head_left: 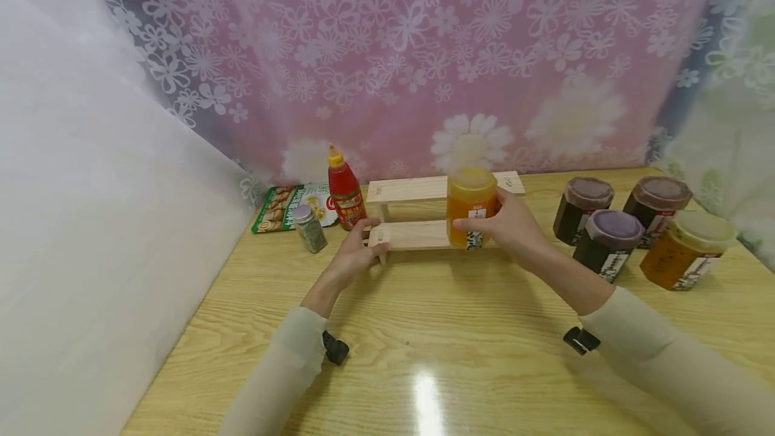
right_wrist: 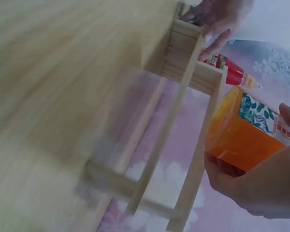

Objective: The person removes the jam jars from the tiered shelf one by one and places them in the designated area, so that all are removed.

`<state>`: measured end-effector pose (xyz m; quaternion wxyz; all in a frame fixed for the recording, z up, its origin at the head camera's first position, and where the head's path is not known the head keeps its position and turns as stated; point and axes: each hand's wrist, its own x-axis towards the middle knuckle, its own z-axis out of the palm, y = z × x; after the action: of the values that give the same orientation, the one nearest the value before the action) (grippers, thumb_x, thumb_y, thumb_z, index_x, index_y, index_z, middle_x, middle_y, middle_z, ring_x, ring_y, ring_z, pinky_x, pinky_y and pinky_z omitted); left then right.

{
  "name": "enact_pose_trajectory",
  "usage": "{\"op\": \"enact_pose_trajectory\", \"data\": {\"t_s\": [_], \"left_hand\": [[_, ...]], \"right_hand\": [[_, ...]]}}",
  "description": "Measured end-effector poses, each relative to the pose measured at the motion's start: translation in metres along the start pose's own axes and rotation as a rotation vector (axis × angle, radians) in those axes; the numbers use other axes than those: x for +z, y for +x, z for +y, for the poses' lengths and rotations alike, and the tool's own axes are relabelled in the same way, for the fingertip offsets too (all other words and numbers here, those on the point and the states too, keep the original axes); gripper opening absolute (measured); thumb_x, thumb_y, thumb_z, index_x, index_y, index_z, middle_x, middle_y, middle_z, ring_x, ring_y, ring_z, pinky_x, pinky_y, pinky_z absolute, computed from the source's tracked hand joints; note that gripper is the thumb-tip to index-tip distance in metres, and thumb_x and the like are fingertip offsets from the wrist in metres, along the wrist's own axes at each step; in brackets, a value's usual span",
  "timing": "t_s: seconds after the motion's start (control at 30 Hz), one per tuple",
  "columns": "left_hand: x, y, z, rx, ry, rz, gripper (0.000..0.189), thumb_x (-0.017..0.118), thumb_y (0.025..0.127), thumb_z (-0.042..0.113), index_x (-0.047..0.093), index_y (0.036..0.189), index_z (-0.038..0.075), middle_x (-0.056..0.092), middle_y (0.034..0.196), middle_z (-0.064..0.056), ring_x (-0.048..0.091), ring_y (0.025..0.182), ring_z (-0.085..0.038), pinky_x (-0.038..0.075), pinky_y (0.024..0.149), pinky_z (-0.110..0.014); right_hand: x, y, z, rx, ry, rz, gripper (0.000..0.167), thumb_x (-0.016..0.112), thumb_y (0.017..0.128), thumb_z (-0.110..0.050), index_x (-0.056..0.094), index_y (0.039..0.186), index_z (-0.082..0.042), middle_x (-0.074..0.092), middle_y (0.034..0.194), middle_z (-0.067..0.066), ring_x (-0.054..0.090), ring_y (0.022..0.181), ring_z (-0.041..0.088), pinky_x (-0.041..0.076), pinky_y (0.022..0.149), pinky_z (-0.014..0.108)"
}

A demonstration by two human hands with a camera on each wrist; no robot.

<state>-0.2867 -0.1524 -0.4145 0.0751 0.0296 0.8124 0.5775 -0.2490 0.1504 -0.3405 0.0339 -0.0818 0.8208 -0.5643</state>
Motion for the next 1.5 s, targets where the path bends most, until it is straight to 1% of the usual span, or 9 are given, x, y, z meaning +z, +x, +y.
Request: {"op": "enact_pose_trajectory", "data": {"t_s": [0.17,0.37,0.47,0.7,0.83,1.07,1.2,1.33,1.5], "left_hand": [[0.000,0.000,0.001,0.003,0.013,-0.003,0.061,0.071,0.101,0.016,0.042,0.155,0.014,0.046,0.151,-0.023,0.053,0.131,-0.039,0.054,0.097,-0.047],[0.000,-0.001,0.001,0.000,0.004,-0.001,0.061,0.071,0.101,0.015,0.042,0.155,0.013,0.047,0.151,-0.024,0.053,0.132,-0.039,0.054,0.097,-0.048],[0.000,-0.001,0.001,-0.002,0.002,0.001,0.062,0.071,0.101,0.015,0.042,0.155,0.013,0.047,0.150,-0.024,0.054,0.131,-0.039,0.053,0.098,-0.048],[-0.001,-0.001,0.001,-0.002,0.011,-0.005,0.062,0.071,0.101,0.015,0.041,0.156,0.014,0.046,0.151,-0.023,0.053,0.133,-0.038,0.053,0.099,-0.048],[-0.001,-0.002,0.002,-0.006,0.012,-0.003,0.062,0.071,0.101,0.015,0.042,0.155,0.015,0.046,0.152,-0.023,0.053,0.134,-0.038,0.053,0.099,-0.049],[0.000,-0.003,0.004,-0.008,0.013,-0.006,0.061,0.070,0.101,0.015,0.041,0.155,0.014,0.046,0.152,-0.023,0.053,0.133,-0.039,0.054,0.099,-0.049],[0.000,-0.003,0.004,-0.008,0.007,-0.005,0.061,0.070,0.101,0.014,0.041,0.155,0.014,0.045,0.152,-0.023,0.053,0.133,-0.039,0.054,0.099,-0.049],[0.001,-0.002,0.004,-0.002,-0.014,-0.010,0.061,0.069,0.101,0.012,0.041,0.155,0.012,0.045,0.151,-0.025,0.054,0.131,-0.040,0.055,0.098,-0.049],[0.002,-0.002,0.004,0.006,-0.022,-0.013,0.060,0.069,0.102,0.010,0.040,0.155,0.010,0.045,0.150,-0.026,0.056,0.128,-0.039,0.057,0.094,-0.046]], "right_hand": [[-0.020,-0.026,0.020,0.022,-0.057,0.004,0.083,0.085,0.089,-0.037,0.043,0.152,-0.004,0.053,0.144,0.022,0.054,0.128,0.039,0.049,0.101,0.054],[-0.047,-0.063,0.046,0.057,-0.186,0.021,0.084,0.084,0.088,-0.044,0.044,0.149,-0.002,0.057,0.137,0.022,0.058,0.118,0.037,0.052,0.089,0.043],[-0.061,-0.078,0.057,0.056,-0.221,0.033,0.084,0.083,0.090,-0.040,0.042,0.151,0.000,0.057,0.137,0.024,0.060,0.116,0.036,0.054,0.086,0.041],[-0.092,-0.105,0.078,0.121,-0.263,0.042,0.084,0.080,0.093,-0.038,0.038,0.155,0.001,0.057,0.135,0.021,0.061,0.098,0.008,0.054,0.081,0.040],[-0.106,-0.115,0.086,0.145,-0.286,0.066,0.080,0.079,0.095,-0.036,0.039,0.152,0.005,0.060,0.123,0.018,0.059,0.089,0.006,0.054,0.074,0.037],[-0.129,-0.128,0.101,0.171,-0.315,0.098,0.082,0.077,0.097,-0.034,0.033,0.152,0.008,0.057,0.119,0.012,0.057,0.085,0.005,0.053,0.070,0.030],[-0.141,-0.133,0.109,0.188,-0.329,0.116,0.085,0.076,0.097,-0.033,0.029,0.152,0.012,0.056,0.121,0.018,0.054,0.083,0.000,0.052,0.069,0.027],[-0.152,-0.134,0.119,0.223,-0.361,0.132,0.089,0.075,0.098,-0.036,0.025,0.151,0.016,0.050,0.126,0.028,0.050,0.082,0.005,0.051,0.072,0.034],[-0.164,-0.134,0.135,0.245,-0.365,0.118,0.093,0.074,0.099,-0.037,0.020,0.152,0.016,0.048,0.127,0.030,0.050,0.086,0.013,0.050,0.076,0.042]]}}
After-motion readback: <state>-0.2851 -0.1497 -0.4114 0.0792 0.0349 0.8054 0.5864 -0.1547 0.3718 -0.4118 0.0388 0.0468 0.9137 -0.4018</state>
